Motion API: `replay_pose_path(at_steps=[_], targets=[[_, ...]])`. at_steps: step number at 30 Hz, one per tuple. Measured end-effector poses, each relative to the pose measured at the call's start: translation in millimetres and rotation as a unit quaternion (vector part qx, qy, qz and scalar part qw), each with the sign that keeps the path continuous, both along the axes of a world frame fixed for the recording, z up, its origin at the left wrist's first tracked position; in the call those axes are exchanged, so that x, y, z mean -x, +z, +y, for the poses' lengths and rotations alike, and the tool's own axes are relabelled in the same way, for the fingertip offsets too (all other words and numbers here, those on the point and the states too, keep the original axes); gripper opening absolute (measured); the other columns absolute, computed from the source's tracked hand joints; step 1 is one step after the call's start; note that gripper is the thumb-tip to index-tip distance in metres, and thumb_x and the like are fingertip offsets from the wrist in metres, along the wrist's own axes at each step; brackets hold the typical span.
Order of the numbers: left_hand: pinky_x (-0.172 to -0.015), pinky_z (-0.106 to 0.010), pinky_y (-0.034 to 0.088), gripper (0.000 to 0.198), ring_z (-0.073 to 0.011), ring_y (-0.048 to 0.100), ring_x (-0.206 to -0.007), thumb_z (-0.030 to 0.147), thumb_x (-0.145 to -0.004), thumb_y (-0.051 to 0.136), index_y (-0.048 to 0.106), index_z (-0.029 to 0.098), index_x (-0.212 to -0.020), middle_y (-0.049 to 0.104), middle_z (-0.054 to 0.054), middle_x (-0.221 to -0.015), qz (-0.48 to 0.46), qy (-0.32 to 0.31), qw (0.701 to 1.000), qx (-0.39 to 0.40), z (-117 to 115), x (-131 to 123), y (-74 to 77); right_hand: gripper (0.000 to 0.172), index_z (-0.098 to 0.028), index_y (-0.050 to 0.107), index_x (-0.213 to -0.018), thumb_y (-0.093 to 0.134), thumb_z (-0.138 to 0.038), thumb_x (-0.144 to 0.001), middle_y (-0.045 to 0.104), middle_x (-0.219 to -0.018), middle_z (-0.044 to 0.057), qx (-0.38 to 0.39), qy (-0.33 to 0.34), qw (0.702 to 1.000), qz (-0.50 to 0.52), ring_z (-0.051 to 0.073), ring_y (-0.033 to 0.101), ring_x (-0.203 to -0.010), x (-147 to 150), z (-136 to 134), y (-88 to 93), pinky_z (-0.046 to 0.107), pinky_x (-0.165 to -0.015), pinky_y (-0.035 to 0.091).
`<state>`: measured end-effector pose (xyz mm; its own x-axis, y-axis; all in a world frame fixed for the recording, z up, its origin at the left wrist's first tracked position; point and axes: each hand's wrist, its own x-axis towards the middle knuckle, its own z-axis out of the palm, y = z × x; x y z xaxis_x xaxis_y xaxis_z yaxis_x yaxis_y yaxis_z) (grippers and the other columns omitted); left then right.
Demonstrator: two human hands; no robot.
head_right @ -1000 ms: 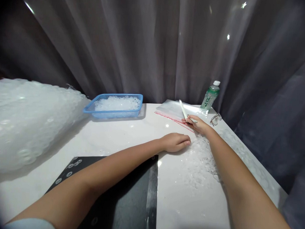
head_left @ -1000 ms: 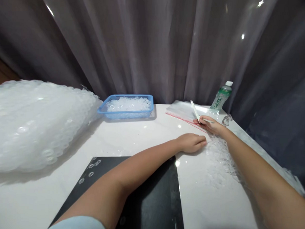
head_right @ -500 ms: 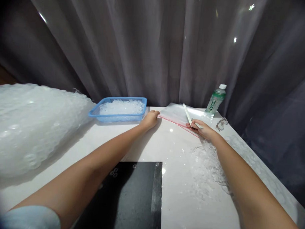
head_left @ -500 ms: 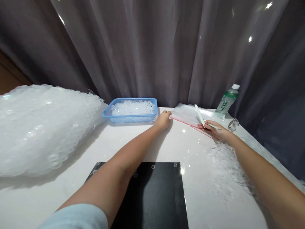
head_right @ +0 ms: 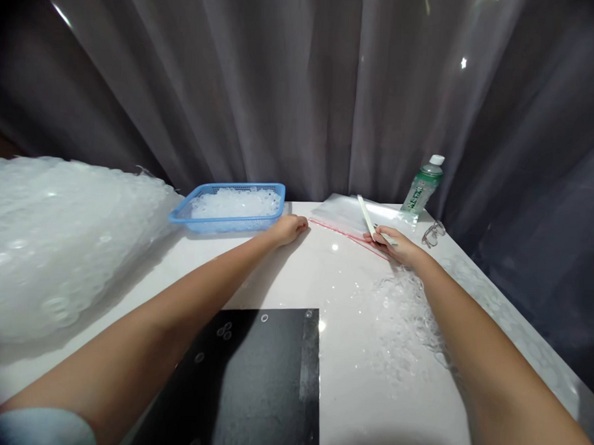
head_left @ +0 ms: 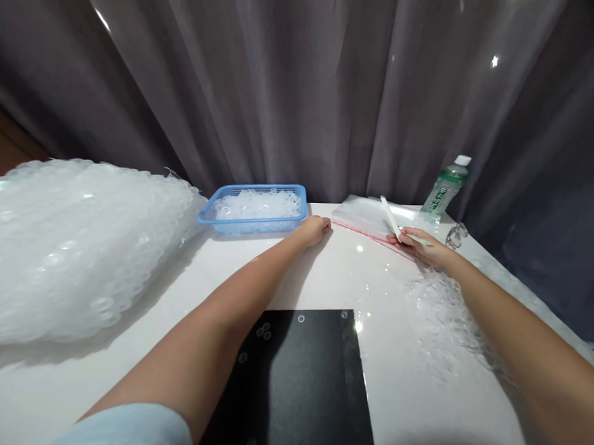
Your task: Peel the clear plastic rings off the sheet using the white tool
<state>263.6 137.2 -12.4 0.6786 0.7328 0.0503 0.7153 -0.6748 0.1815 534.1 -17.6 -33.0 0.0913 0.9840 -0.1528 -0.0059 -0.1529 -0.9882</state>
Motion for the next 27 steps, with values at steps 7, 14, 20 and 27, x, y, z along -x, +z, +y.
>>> replay_pose_path(at_steps=[7,14,20,27], targets=[[-0.074,-0.031,0.044,0.019,-0.0203,0.058,-0.086,0.023,-0.084,0.049,0.059,0.014,-0.097,0.061,-0.01,-0.093,0.087,0.026,0.996,0.023,-12,8,11.6,0.024,-0.021,0.043,-0.067,0.055,-0.04,-0.075,0.066,-0.084,0.004,0.014,-0.014,0.976,-0.216,0.016,0.061,-0.085,14,1,12.9,0.028,-0.078,0.049],[-0.07,-0.033,0.045,0.023,-0.0236,0.058,-0.085,0.021,-0.083,0.047,0.052,0.008,-0.102,0.06,-0.016,-0.095,0.088,-0.099,0.99,0.046,-97,-22,27.5,0.005,-0.018,0.055,-0.064,0.06,-0.02,-0.063,0.054,-0.052,0.0,0.052,-0.006,0.905,-0.423,0.014,0.052,-0.055,26,19,39.4,0.025,-0.055,0.041],[-0.051,-0.024,0.039,0.025,-0.0184,0.058,-0.071,0.022,-0.074,0.053,0.049,0.018,-0.099,0.058,-0.007,-0.088,0.021,-0.365,0.926,0.093,-226,-36,13.6,0.012,-0.018,0.065,-0.07,0.059,-0.014,-0.06,0.061,-0.061,0.001,0.06,0.086,0.863,-0.495,0.015,0.055,-0.059,52,27,48.6,0.024,-0.057,0.039],[-0.052,-0.024,0.038,0.027,-0.017,0.059,-0.084,0.013,-0.077,0.051,0.054,0.025,-0.1,0.061,-0.002,-0.101,-0.097,-0.389,0.914,0.057,-256,-45,1.8,0.01,-0.015,0.064,-0.073,0.063,-0.022,-0.066,0.064,-0.082,0.01,0.032,0.059,0.813,-0.578,0.023,0.057,-0.078,79,25,62.1,0.027,-0.066,0.039]])
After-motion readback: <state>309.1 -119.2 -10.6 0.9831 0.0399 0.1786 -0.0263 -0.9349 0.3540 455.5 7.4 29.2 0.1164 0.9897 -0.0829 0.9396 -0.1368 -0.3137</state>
